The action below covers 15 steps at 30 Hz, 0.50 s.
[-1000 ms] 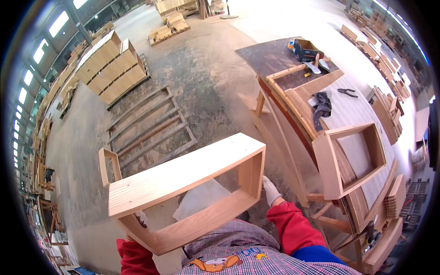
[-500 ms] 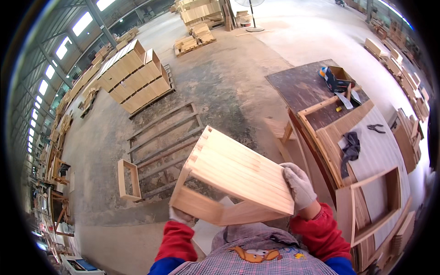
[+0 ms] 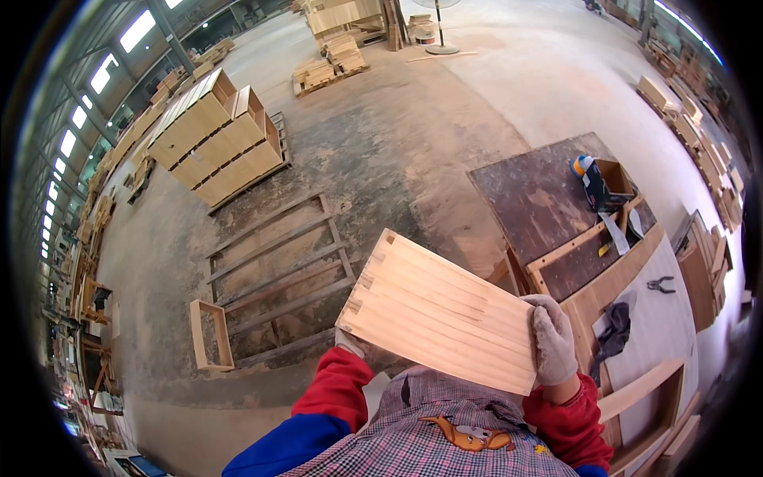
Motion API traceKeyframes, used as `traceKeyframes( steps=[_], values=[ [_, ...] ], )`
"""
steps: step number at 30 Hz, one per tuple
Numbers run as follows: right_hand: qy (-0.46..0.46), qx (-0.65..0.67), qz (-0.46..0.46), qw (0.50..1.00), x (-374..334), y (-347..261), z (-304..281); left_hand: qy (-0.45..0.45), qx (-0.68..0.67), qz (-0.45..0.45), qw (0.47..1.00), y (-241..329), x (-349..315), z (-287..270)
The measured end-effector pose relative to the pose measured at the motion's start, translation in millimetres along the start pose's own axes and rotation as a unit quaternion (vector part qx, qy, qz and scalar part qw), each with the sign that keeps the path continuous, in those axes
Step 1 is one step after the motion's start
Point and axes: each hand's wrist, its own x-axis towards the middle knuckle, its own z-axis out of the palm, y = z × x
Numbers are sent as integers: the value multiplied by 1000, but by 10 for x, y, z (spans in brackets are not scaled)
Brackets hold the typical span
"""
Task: The person assembles a small wooden box by hammering nails into the joints. They repeatedly tap the nails with a hammer, rotate the box to access different sides, and wipe the surface with a cloth. The person then places the completed box on a nearby workbench.
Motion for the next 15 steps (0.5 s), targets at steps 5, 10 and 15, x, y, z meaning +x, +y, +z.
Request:
traceKeyframes(
  steps=[5, 10, 15],
  values=[
    [-14, -32, -15, 999, 557, -51, -224, 3, 11, 7, 1000, 121, 443, 403],
    [-20, -40, -6, 999, 1157, -397, -446, 4, 21, 18, 1000, 292, 795, 916],
    [-22, -2, -64, 998, 1770, -1338, -729, -12, 52, 6, 999, 542, 1268, 1474]
  ],
)
